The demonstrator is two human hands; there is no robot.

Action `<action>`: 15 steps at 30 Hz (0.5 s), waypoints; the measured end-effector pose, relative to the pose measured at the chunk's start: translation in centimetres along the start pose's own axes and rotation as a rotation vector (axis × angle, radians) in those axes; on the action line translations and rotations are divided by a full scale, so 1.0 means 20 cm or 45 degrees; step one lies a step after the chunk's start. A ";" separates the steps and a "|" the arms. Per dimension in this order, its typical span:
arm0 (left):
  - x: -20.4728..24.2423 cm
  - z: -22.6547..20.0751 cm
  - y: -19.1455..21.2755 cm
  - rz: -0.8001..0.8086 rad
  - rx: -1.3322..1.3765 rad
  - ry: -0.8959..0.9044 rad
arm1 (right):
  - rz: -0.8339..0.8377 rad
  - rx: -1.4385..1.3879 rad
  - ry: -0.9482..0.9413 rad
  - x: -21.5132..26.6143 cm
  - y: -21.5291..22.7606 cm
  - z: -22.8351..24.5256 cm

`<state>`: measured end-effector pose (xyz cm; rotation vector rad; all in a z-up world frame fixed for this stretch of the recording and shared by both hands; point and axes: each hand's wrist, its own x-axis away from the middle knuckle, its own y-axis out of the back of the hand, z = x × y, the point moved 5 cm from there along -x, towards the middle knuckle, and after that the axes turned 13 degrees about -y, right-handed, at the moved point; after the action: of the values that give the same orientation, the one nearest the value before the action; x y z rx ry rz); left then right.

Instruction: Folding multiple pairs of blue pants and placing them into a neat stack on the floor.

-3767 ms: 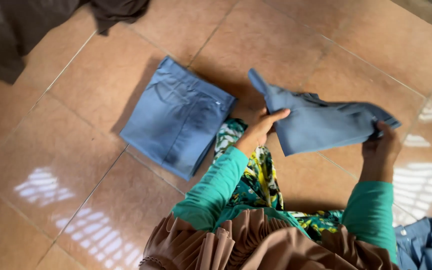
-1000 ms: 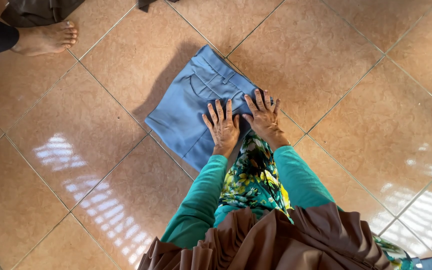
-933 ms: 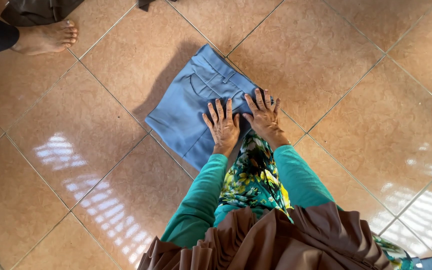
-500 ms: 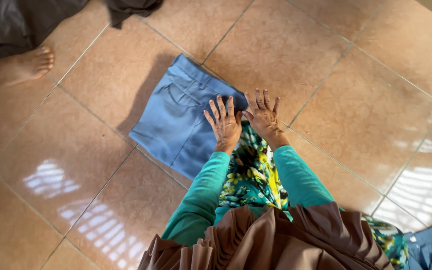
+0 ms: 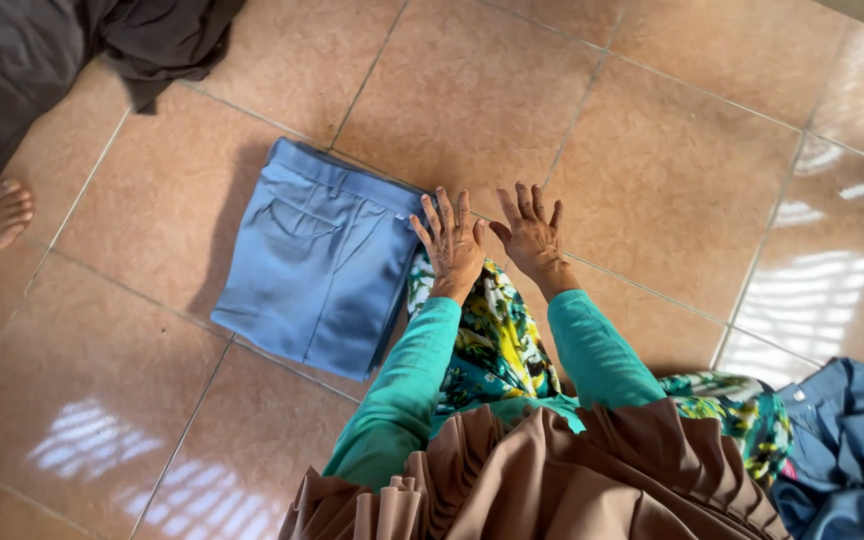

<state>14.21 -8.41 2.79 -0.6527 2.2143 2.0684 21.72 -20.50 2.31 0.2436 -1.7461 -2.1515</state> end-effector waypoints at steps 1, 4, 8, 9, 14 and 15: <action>-0.01 -0.05 -0.01 0.003 0.014 -0.025 | -0.006 0.002 -0.028 0.01 0.01 -0.07; -0.02 -0.25 -0.08 0.048 0.083 -0.123 | 0.015 0.026 -0.183 0.05 0.07 -0.30; 0.00 -0.55 -0.12 0.243 0.207 -0.280 | 0.088 0.031 -0.389 0.17 0.11 -0.60; 0.01 -0.61 -0.10 0.294 0.263 -0.309 | 0.101 0.032 -0.429 0.19 0.10 -0.66; 0.03 -0.77 -0.20 0.430 0.269 -0.373 | 0.102 0.031 -0.526 0.25 0.08 -0.87; 0.02 -0.79 -0.22 0.464 0.272 -0.387 | 0.096 0.026 -0.542 0.26 0.08 -0.90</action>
<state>19.17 -23.84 0.29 0.0854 2.4530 1.8643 23.47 -39.21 0.29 -0.2935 -1.9587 -2.2496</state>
